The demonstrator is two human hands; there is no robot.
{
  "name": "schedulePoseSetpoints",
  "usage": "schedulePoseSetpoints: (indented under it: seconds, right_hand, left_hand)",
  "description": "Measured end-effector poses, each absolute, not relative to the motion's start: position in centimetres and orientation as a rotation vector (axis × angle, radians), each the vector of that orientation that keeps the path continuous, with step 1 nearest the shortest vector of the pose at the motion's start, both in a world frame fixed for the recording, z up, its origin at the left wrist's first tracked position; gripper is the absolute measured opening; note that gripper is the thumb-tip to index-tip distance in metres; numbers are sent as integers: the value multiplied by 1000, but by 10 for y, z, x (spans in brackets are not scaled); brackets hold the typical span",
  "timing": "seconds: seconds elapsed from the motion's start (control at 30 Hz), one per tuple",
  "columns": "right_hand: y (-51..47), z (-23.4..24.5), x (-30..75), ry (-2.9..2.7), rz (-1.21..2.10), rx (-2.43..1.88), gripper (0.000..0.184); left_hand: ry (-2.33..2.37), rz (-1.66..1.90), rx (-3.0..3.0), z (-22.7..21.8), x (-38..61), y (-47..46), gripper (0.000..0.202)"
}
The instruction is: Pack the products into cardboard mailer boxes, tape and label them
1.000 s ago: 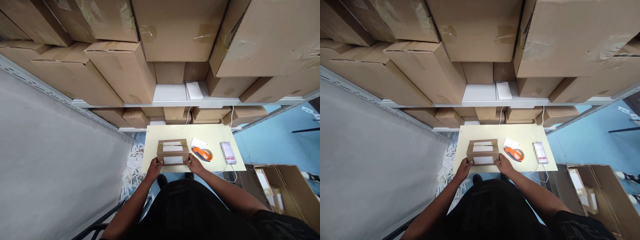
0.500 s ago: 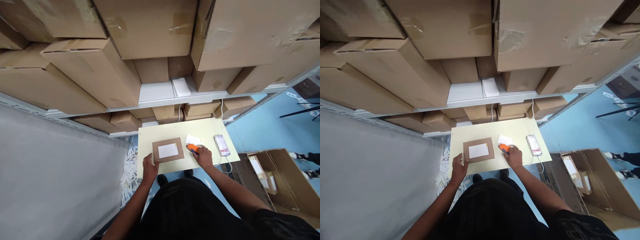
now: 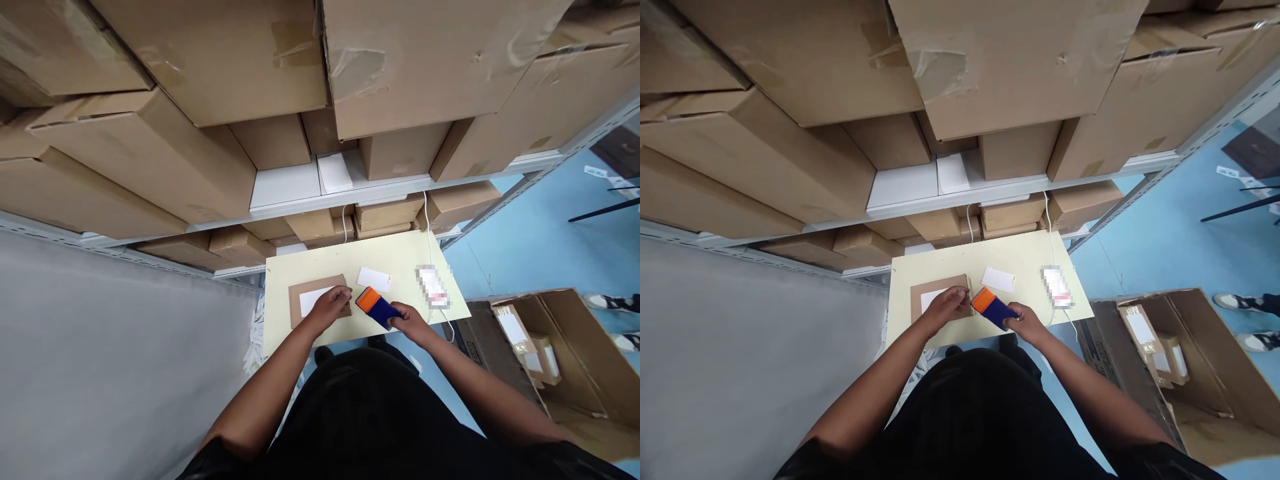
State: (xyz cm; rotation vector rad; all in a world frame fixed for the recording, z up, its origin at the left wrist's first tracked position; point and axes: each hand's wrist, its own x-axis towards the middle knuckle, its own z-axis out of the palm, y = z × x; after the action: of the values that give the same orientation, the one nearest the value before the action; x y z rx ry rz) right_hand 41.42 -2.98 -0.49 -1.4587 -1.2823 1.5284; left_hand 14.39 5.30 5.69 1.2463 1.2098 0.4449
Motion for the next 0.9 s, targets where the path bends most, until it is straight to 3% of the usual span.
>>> schedulePoseSetpoints:
  seconds: [0.1, 0.23, 0.47, 0.7, 0.9]
  right_hand:
    - [-25, 2, 417, -1218, 1638, -1372, 20]
    - [-25, -4, 418, -1198, 1700, -1369, 41]
    - [-38, -12, 389, -1207, 1600, -1533, 64]
    - [-45, 5, 350, -817, 1640, -1540, 66]
    - [-104, -11, 340, -634, 1483, -1757, 60]
  left_hand:
    - [1116, 384, 1074, 69, 169, 61, 44]
    - [1197, 411, 1051, 73, 186, 46, 32]
    - [1346, 440, 1150, 64, 182, 18, 25]
    - [1365, 244, 1486, 70, 153, 39, 27]
    - [1273, -54, 2031, 60, 150, 70, 32]
